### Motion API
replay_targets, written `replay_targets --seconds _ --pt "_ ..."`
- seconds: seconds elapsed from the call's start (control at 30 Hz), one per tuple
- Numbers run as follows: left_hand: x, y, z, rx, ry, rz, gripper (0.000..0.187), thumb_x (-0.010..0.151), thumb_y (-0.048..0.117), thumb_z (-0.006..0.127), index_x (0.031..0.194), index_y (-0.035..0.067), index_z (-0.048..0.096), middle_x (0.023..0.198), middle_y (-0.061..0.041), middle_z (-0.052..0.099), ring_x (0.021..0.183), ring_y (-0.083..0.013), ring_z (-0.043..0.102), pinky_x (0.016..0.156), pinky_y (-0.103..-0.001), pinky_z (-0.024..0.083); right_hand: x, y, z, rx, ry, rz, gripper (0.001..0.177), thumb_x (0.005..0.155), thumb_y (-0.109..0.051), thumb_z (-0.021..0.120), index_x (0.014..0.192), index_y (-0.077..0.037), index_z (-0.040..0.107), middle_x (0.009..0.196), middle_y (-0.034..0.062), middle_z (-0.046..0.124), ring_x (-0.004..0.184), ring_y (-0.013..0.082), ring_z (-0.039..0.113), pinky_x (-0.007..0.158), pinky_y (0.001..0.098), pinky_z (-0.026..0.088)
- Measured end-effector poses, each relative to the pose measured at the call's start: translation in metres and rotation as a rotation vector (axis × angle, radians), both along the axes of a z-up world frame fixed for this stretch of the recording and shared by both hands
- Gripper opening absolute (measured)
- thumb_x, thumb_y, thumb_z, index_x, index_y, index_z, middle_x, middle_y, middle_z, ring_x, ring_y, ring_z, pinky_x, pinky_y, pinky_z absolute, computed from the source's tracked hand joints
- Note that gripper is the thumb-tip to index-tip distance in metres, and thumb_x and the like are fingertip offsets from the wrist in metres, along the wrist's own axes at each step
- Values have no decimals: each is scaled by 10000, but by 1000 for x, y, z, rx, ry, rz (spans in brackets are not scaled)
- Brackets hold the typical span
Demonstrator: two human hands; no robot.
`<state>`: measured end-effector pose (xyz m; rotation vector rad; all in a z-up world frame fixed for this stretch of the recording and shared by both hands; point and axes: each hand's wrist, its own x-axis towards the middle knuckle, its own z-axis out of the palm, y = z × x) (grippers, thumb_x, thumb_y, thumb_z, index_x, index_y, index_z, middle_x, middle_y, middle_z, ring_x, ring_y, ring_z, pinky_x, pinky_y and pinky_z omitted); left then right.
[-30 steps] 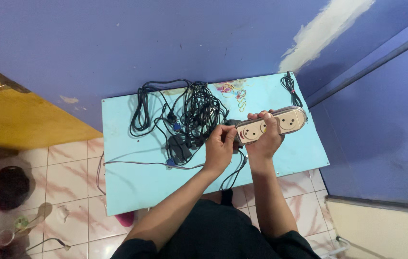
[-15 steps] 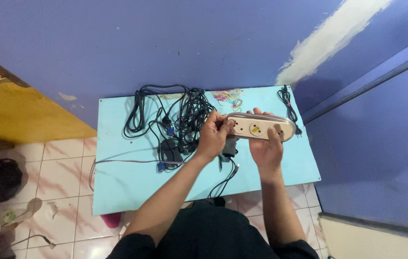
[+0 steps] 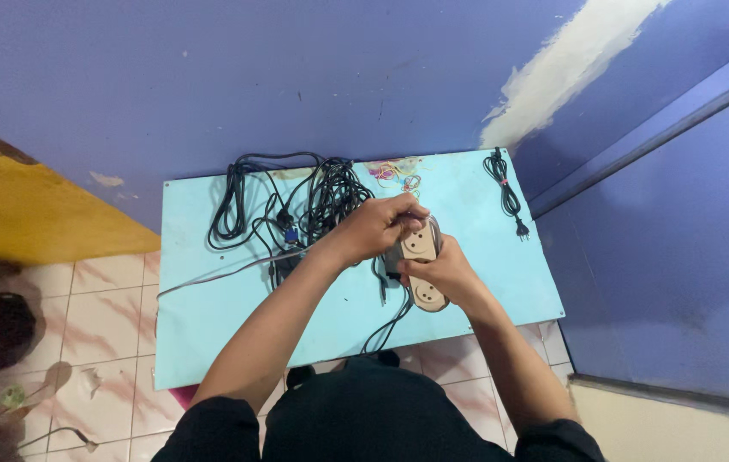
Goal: The person untangles a pile of black cables on a light blue table and then wraps the cord of a white power strip around its body. The person handles the cables and power strip by hand, moving them on the table surface.
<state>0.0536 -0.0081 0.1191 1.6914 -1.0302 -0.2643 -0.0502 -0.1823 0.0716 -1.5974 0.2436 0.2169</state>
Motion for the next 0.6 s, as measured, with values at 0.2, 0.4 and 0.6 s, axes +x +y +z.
replay_targets --seconds 0.2,0.4,0.6 --pt "-6 17 -2 -90 -472 166 206 890 70 693 1091 115 678 969 -81 654 913 -320 664 810 -399 551 -8 7 13 0 16 -62 198 768 33 749 952 -4 686 777 46 710 631 131 690 571 282 581" --pt "-17 25 -12 38 -862 340 232 889 77 696 1115 69 643 913 -61 638 825 -246 661 741 -380 546 -15 15 17 3 -73 -33 154 795 47 749 933 31 682 768 63 707 636 132 686 577 280 572" --pt "-29 11 -28 75 -870 444 458 896 73 624 1337 -20 541 1053 -119 679 970 -253 700 852 -366 568 -15 26 16 233 -196 -191 139 809 79 698 946 60 682 788 95 719 655 183 703 590 311 580"
